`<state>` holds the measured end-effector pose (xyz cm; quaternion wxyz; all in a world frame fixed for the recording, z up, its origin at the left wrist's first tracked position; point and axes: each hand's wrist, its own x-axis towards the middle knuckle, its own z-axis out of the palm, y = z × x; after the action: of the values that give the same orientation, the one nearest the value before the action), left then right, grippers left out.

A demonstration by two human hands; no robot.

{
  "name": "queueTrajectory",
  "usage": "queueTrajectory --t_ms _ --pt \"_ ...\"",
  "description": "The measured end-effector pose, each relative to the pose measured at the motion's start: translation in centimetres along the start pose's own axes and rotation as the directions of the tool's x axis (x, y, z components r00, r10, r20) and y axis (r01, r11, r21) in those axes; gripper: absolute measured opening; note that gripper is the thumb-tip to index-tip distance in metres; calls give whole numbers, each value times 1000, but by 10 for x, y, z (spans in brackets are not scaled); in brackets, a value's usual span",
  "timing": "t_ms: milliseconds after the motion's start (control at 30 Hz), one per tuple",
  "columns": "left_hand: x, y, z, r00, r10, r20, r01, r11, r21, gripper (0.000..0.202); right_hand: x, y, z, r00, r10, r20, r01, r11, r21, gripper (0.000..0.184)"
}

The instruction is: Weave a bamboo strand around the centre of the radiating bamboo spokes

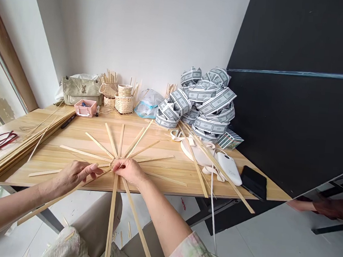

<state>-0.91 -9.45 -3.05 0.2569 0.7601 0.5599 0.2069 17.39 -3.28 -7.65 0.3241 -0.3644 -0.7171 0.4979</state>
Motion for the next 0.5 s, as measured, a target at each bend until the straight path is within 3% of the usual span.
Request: queueTrajectory --t_ms 133,300,400,500 --pt "7 3 3 995 101 11 -101 992 75 54 1 4 2 1000 18 -24 -18 1000 -9 7" --pt "11 -3 20 941 335 40 -337 940 59 29 1 -1 3 999 1 -47 -1 1000 -2 11" --pt "14 -9 25 938 347 -6 -344 932 109 20 1 -3 3 998 -3 -56 2 1000 -23 11" --pt "19 -10 25 963 270 4 -263 930 257 21 1 -2 4 998 5 -59 -8 999 -49 11"
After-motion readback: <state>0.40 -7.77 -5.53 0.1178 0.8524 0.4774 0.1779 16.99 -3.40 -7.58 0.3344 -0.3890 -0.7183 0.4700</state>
